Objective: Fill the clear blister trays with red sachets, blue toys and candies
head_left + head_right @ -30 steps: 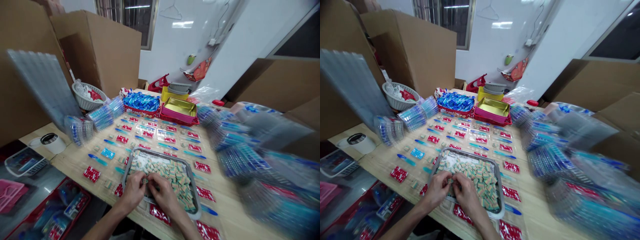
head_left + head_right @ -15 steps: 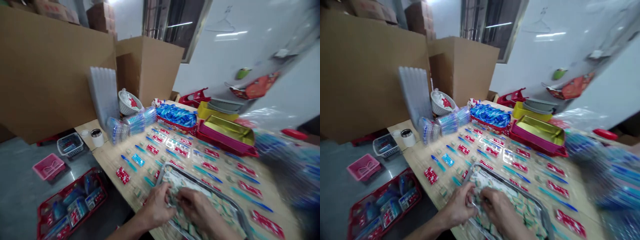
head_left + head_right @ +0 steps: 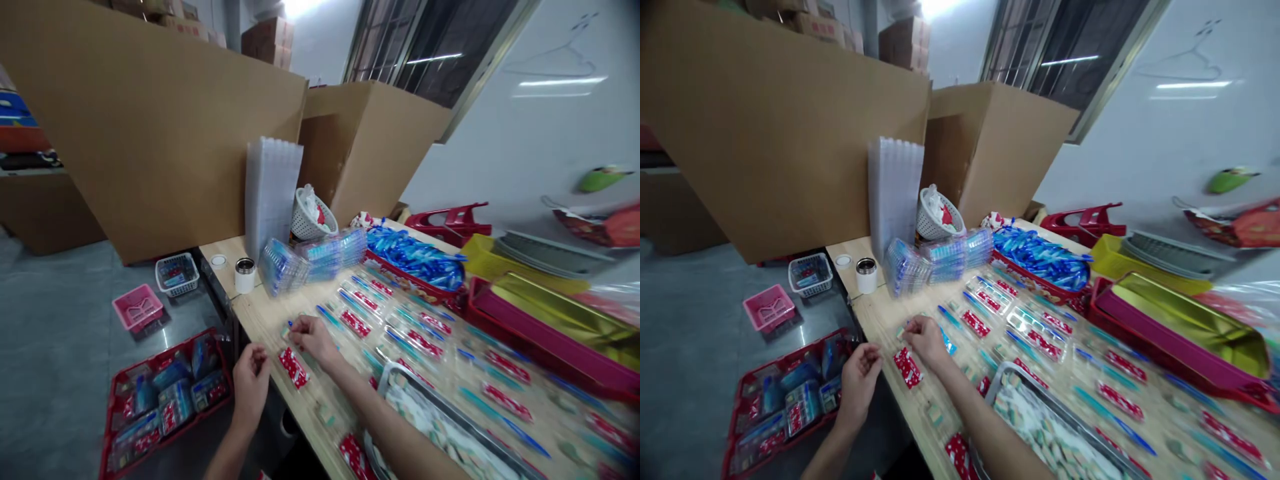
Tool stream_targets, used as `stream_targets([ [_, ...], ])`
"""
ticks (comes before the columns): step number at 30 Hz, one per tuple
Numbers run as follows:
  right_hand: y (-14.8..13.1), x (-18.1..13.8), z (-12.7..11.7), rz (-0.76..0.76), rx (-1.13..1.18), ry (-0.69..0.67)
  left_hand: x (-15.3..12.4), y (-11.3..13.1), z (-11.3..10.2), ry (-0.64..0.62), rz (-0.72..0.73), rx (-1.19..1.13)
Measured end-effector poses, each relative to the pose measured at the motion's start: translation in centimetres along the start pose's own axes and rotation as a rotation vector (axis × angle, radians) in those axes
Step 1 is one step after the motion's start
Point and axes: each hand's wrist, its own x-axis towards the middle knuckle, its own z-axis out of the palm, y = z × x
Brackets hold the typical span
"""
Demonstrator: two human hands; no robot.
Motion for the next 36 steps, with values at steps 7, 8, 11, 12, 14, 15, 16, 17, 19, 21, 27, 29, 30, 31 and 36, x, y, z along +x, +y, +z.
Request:
stream_targets([
  [7,-1.4,1.0,3.1,-0.005,-0.281,0.115,2.9,-1.0,-0.2,-0.058,0.054,-0.052],
  [8,-1.6,0.8,3.3,-0.011,-0.329,0.121,2.9,-1.1,-0.2,-0.069,0.053,-0.051],
  [11,-2.3,0.3,4.1,-0.035,-0.475,0.117,2.9,-1.2,-0.1,-0.100,0.056,-0.022],
  [12,-2.5,0.1,4.3,-0.042,-0.523,0.111,2.9,-1.2,-0.1,-0.109,0.060,-0.005],
  [14,-2.9,-0.2,4.7,-0.059,-0.614,0.094,2.9,-1.2,-0.1,-0.116,0.073,0.023],
  [15,-3.0,-0.3,4.8,-0.069,-0.654,0.084,2.9,-1.1,-0.2,-0.117,0.080,0.034],
  [16,-3.1,-0.5,4.9,-0.081,-0.690,0.071,2.9,-1.1,-0.2,-0.117,0.085,0.044],
  [17,-3.2,-0.6,4.9,-0.095,-0.719,0.057,2.9,-1.1,-0.2,-0.114,0.089,0.053],
  [19,-3.2,-0.7,4.9,-0.119,-0.760,0.033,3.0,-1.1,-0.1,-0.106,0.094,0.069],
  [21,-3.0,-0.8,4.9,-0.129,-0.781,0.025,3.0,-1.3,0.0,-0.097,0.099,0.085],
  [27,-2.6,-1.2,4.8,-0.131,-0.722,0.060,3.1,-1.1,-0.1,-0.087,0.130,0.137],
  [29,-2.6,-1.9,4.2,-0.134,-0.669,0.081,2.8,-0.6,-0.3,-0.085,0.127,0.167],
  [30,-2.4,-2.4,3.6,-0.137,-0.639,0.095,2.7,-0.3,-0.4,-0.084,0.129,0.177],
  [31,-2.2,-3.0,2.8,-0.139,-0.608,0.111,2.5,0.1,-0.4,-0.085,0.134,0.183],
  [36,0.7,-8.5,-4.6,-0.078,-0.486,0.240,0.4,1.8,1.8,-0.155,0.168,0.196],
])
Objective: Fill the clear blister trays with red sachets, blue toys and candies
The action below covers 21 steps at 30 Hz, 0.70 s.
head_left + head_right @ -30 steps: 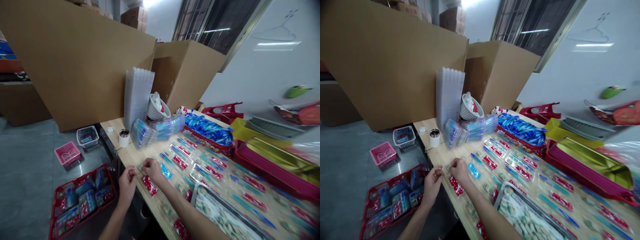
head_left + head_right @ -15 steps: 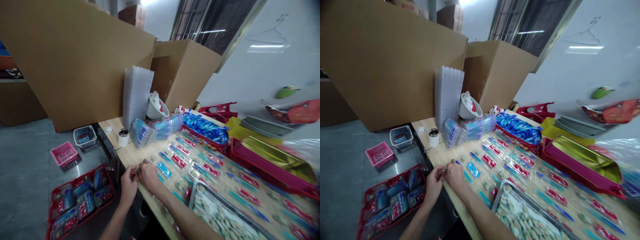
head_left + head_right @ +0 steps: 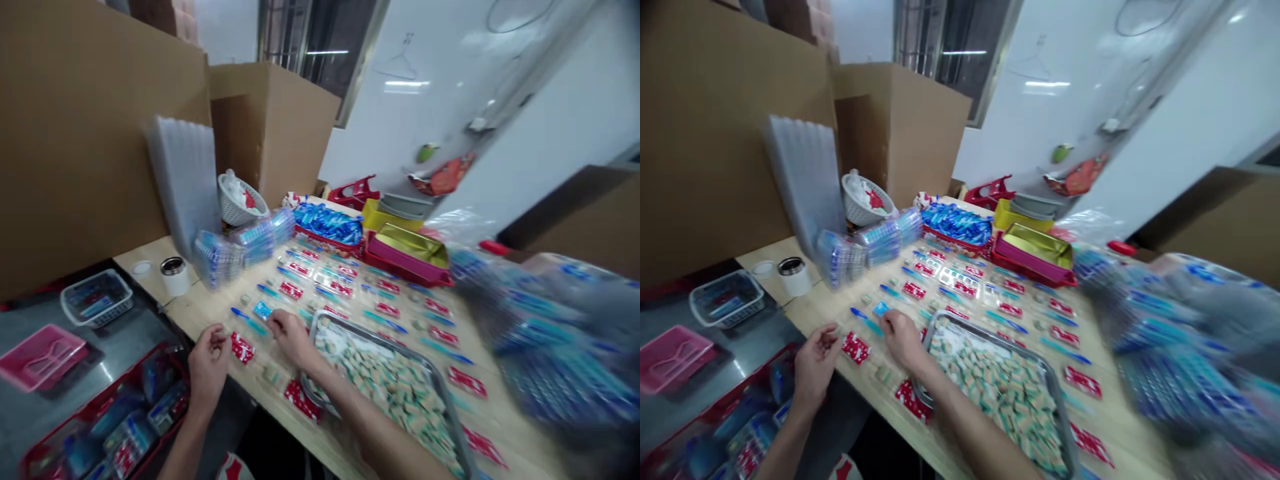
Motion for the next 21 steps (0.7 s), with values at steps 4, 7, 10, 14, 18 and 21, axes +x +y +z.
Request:
stream_targets([
  [4,6.0,-5.7,-6.3,0.164,0.144,0.164,-2.5,3.9,5.0,-0.191,0.157,0.052],
  [7,9.5,-10.1,-9.6,0.206,0.113,0.251,-4.9,7.2,9.2,-0.370,0.351,0.100],
  [10,12.2,-13.7,-10.4,0.243,0.097,0.335,-7.8,10.0,12.7,-0.543,0.427,0.175],
  [14,14.9,-16.2,-8.8,0.409,0.510,0.491,-12.2,13.0,16.6,-0.865,0.503,0.204],
  [18,15.3,-16.5,-7.6,0.431,0.951,0.611,-15.1,14.3,20.2,-1.184,0.688,0.196],
  [21,14.4,-16.1,-8.4,0.423,1.315,0.570,-15.1,14.2,21.9,-1.186,0.736,0.312],
])
